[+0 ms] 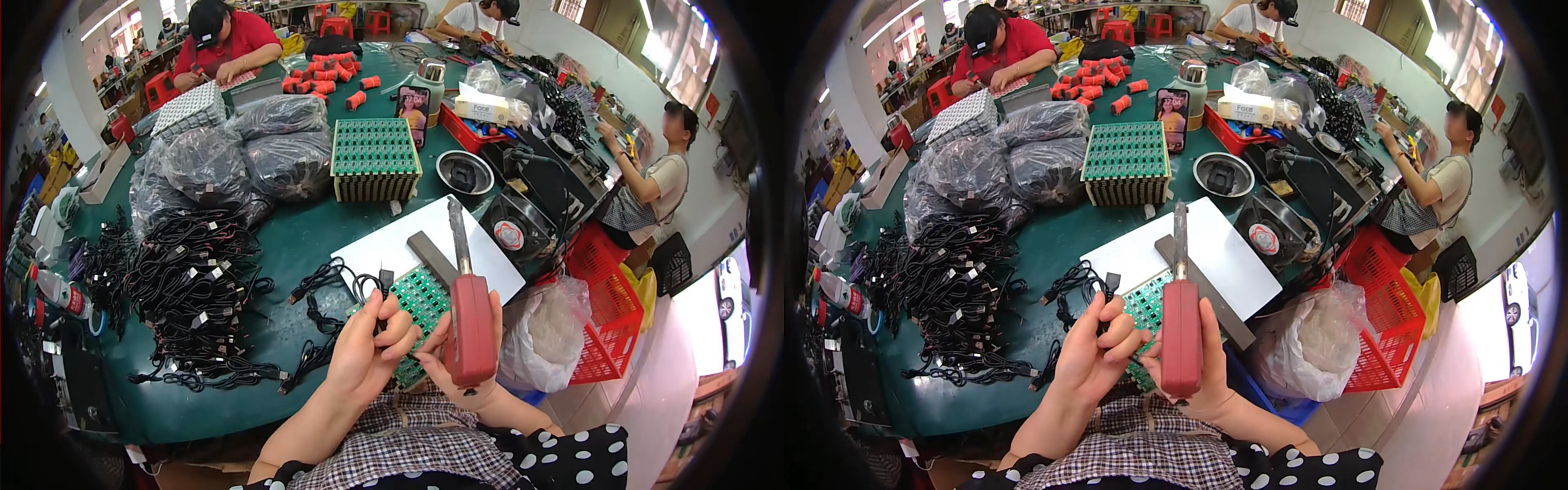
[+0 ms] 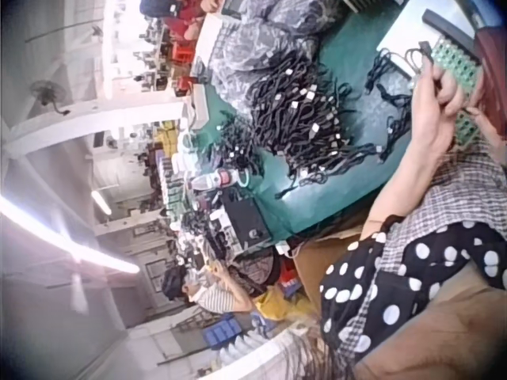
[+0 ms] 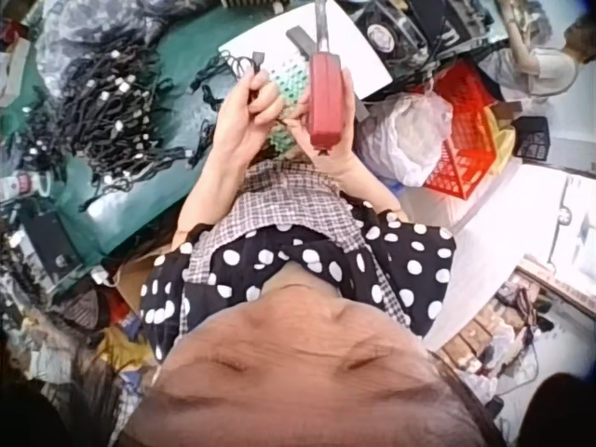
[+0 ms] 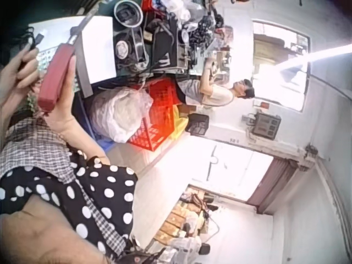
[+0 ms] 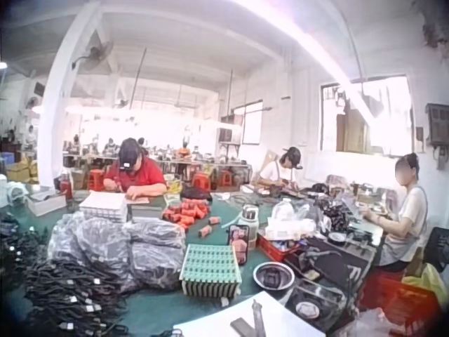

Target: The person secures wires to a circuit board using a hot glue gun.

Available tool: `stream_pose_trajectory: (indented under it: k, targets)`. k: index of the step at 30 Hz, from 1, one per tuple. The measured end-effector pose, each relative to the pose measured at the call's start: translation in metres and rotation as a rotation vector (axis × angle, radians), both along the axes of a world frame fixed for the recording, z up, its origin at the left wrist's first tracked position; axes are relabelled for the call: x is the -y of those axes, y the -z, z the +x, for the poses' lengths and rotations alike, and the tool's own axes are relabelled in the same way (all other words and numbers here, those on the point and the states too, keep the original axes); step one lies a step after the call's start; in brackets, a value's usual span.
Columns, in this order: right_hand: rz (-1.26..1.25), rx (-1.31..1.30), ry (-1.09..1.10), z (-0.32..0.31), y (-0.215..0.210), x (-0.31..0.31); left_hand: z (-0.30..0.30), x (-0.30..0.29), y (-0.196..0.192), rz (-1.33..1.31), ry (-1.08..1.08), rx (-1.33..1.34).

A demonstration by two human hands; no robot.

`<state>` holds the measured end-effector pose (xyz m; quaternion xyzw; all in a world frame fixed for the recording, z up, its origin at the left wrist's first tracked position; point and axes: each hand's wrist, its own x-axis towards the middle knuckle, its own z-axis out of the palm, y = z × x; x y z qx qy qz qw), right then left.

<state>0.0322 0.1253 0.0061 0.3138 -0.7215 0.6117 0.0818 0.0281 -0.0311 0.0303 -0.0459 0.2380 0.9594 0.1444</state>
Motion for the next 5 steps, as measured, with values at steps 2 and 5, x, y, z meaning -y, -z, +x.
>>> stream_pose_trajectory:
  k: [2, 5]
  targets:
    - [-0.169, 0.033, -0.06, -0.001, 0.004, 0.0, 0.005, 0.006, -0.003, 0.068, 0.085, -0.028]
    - [-0.197, 0.195, -0.113, 0.004, -0.008, -0.011, 0.009, 0.02, -0.001, 0.249, 0.1, -0.275]
